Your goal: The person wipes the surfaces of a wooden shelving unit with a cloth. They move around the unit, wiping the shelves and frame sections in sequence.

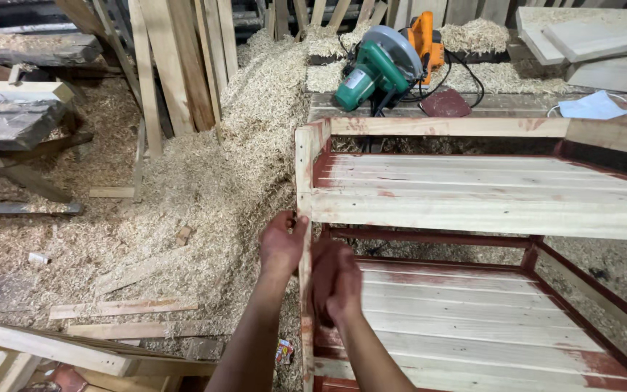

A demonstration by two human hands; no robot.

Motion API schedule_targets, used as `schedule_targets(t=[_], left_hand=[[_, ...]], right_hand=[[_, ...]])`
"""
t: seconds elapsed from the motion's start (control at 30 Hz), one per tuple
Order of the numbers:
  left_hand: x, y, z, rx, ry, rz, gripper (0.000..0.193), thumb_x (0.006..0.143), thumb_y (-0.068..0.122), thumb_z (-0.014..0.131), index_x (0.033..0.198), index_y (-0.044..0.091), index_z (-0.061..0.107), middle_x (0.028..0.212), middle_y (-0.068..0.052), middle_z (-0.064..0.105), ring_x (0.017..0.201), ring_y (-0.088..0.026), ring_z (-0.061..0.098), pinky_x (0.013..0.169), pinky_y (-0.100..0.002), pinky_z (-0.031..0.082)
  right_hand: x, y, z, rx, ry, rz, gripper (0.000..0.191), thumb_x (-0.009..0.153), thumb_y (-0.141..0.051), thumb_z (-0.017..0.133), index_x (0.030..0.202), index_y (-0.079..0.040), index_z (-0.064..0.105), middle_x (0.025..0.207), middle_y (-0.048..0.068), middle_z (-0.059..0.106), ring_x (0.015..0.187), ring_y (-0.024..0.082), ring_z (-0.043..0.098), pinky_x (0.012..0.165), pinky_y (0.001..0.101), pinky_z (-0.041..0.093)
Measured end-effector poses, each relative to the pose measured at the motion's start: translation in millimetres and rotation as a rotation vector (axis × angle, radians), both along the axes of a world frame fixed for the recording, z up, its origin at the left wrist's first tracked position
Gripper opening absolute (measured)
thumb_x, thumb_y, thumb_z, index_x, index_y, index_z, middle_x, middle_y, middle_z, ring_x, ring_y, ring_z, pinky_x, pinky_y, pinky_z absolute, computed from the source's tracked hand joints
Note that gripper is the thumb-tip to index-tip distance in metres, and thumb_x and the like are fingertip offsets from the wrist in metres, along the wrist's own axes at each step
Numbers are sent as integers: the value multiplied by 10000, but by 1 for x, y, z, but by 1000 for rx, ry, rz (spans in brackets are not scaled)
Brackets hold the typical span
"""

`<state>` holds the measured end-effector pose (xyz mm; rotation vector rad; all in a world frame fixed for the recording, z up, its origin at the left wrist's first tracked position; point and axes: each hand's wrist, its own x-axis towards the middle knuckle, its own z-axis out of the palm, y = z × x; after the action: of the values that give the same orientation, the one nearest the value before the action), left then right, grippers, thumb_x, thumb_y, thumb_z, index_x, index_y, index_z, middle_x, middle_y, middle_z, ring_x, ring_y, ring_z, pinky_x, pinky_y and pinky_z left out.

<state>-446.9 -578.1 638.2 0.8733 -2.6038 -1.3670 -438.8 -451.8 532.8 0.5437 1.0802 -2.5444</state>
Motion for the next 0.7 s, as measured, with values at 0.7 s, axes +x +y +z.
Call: schedule_targets(t=[0.7], left_hand=[[-3,-11,20,-99,-345,-29,466,926,623,584,1286,350,697,1286,-16,709,1228,-291,639,1106,-546,410]], right_hand=[[25,2,35,153,438,129,502,1048,-371,549,1391,-5,584,1134,141,645,1014,249,588,856,385,473]])
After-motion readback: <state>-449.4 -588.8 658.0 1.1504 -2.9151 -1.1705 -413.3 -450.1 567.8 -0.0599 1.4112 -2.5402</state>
